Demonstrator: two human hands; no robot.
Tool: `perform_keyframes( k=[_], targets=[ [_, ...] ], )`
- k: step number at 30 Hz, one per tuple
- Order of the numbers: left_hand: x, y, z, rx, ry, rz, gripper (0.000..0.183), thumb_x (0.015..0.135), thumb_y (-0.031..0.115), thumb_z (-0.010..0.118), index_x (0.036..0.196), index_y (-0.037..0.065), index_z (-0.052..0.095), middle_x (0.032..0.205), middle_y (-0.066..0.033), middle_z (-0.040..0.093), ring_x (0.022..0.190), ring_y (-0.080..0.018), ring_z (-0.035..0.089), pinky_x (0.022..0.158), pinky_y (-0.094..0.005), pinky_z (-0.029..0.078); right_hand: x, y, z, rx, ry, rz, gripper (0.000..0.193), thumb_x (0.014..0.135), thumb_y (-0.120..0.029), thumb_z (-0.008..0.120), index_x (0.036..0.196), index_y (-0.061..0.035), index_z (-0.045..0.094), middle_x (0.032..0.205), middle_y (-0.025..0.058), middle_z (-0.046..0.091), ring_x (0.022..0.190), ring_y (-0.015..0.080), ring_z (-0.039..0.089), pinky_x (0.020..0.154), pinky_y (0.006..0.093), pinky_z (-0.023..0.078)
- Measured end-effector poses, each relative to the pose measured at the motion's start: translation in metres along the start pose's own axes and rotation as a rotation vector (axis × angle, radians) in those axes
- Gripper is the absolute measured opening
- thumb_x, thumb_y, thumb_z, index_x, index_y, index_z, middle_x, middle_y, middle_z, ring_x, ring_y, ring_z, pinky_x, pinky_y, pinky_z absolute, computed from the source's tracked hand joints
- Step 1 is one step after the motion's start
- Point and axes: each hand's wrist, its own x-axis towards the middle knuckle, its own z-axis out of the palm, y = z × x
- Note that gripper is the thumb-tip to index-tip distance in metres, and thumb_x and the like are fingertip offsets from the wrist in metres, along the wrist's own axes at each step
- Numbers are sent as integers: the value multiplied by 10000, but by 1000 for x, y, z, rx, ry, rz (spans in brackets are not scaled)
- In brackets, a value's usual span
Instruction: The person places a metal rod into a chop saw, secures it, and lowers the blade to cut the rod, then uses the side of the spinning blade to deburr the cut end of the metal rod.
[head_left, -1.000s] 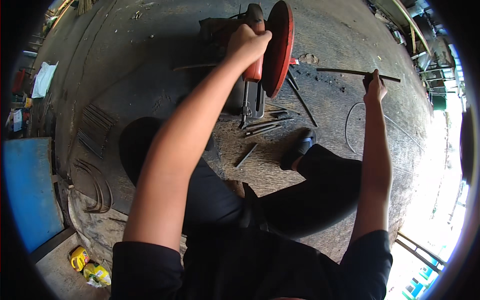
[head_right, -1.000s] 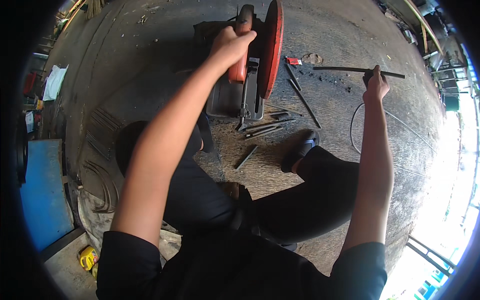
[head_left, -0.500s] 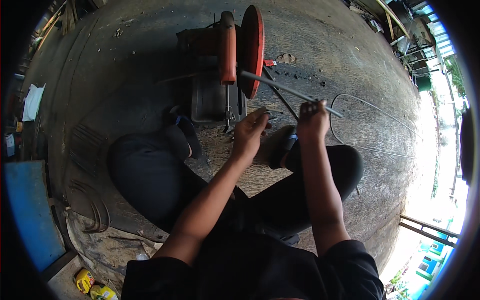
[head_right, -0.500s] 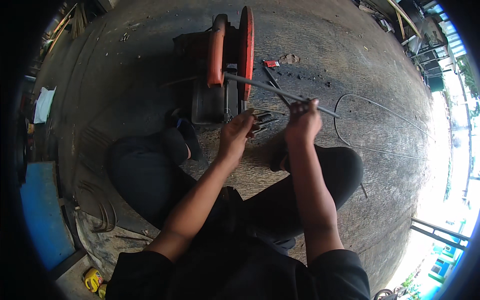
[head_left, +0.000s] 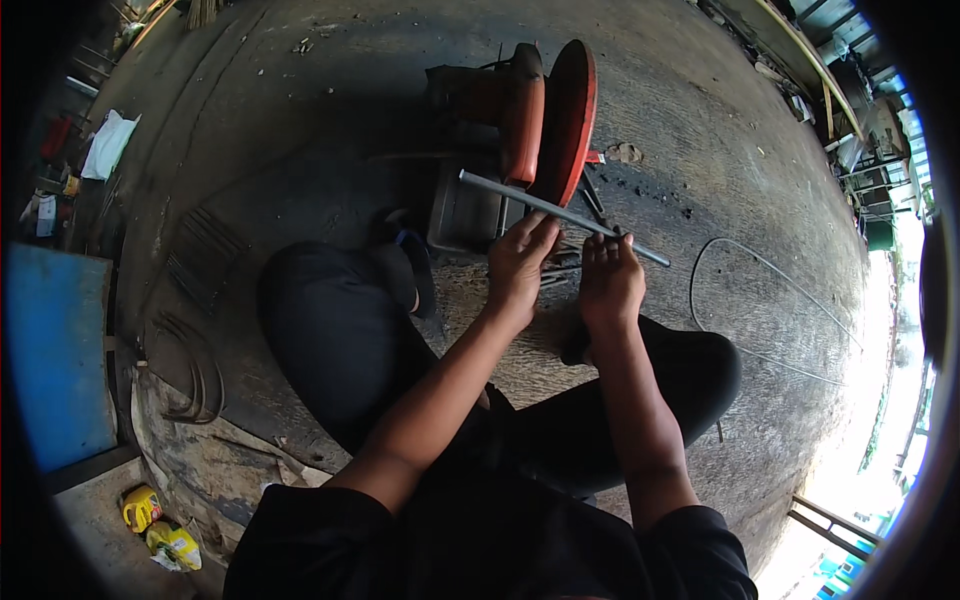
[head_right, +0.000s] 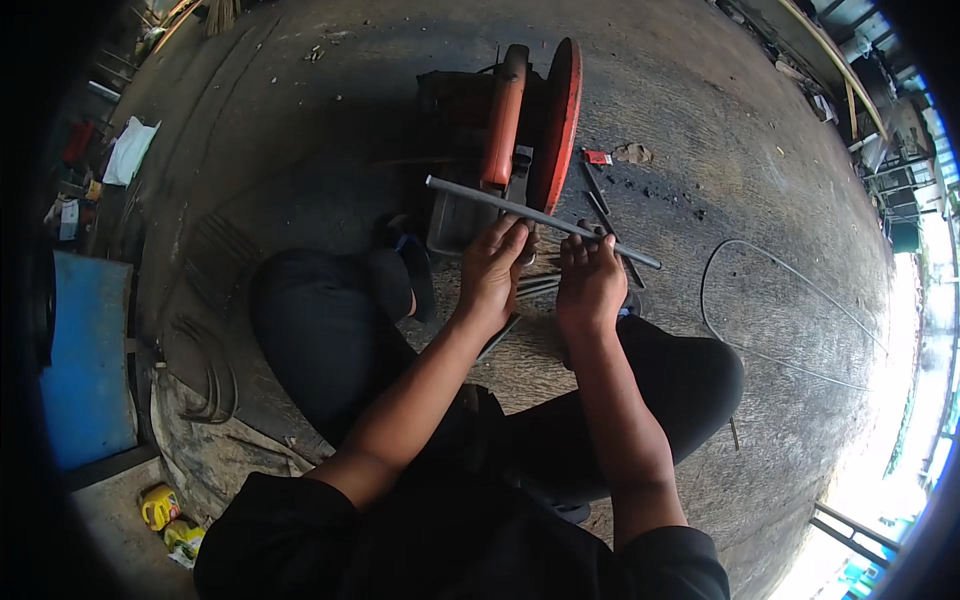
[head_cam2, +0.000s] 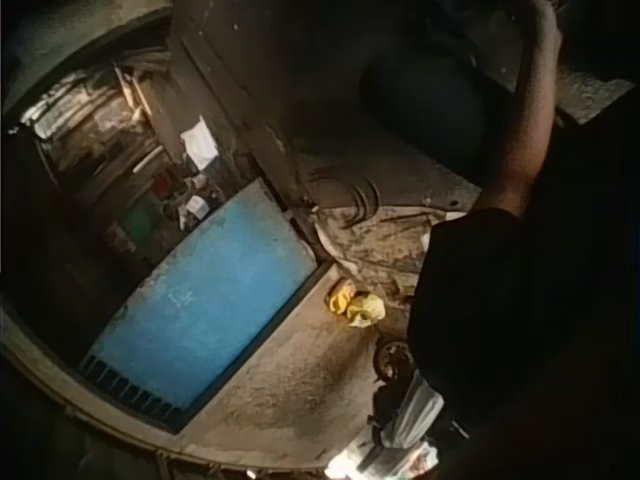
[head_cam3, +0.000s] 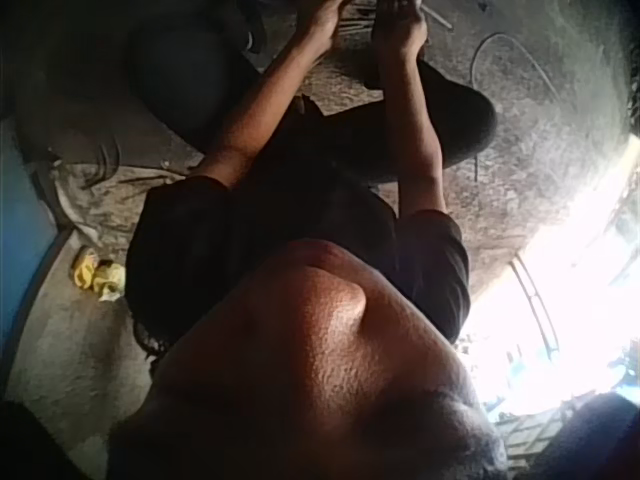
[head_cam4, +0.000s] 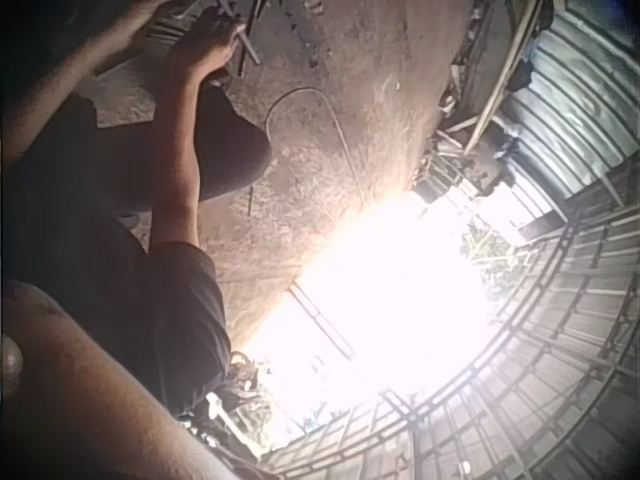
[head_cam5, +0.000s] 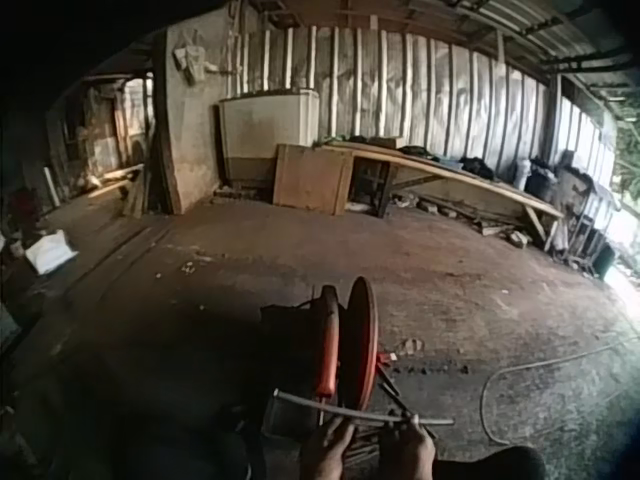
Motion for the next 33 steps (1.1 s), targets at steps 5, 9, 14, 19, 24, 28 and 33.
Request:
perform_keyframes(
  k=[5,9,14,19,24,28,33],
  targets=[
    [2,3,-3,-63,11,11,292,903,126,614,1178,33,588,1025,-24,629,938,-104,598,813,-238,490,-2,0,4,43,-77,34,240,1000,-251,413,1087,-31,455,1111,112,540,998,225,516,963,386,397],
    [5,4,-9,-151,56,-8,221,896,114,620,1106,49,610,1028,-22,628,952,-119,602,829,-245,500,-8,0,15,8,-113,1,220,993,-245,439,1098,-53,462,1139,114,550,989,203,527,931,374,418],
    [4,9,-9,-252,108,-40,159,884,120,640,1027,60,607,962,-8,628,877,-98,608,770,-231,512,-15,-1,19,-126,-137,-58,127,957,-196,534,985,-73,522,917,42,602,792,135,583,718,277,510],
    [7,8,-18,-315,80,-58,181,888,130,631,1055,66,601,974,-27,651,880,-111,631,747,-228,528,-16,3,22,-157,-126,-86,149,927,-198,592,924,-78,503,835,27,585,730,117,591,673,260,512],
    [12,0,-34,-393,44,-143,212,895,162,623,1078,57,599,996,-39,665,908,-118,641,741,-232,540,-16,4,22,-166,-169,-137,163,909,-173,618,938,-32,541,853,64,629,693,118,609,653,259,513],
    [9,4,-31,-388,77,-151,214,895,157,624,1084,61,596,1001,-41,664,914,-119,640,750,-227,535,-19,3,22,-180,-170,-140,184,908,-186,622,947,-27,540,871,74,635,708,118,610,665,262,512],
    [7,4,-20,-339,108,-100,166,889,138,632,1036,65,604,978,-23,639,878,-110,624,764,-234,521,-18,2,22,-174,-92,-82,218,924,-225,598,968,-27,516,914,89,634,741,129,623,674,267,515]
  ],
)
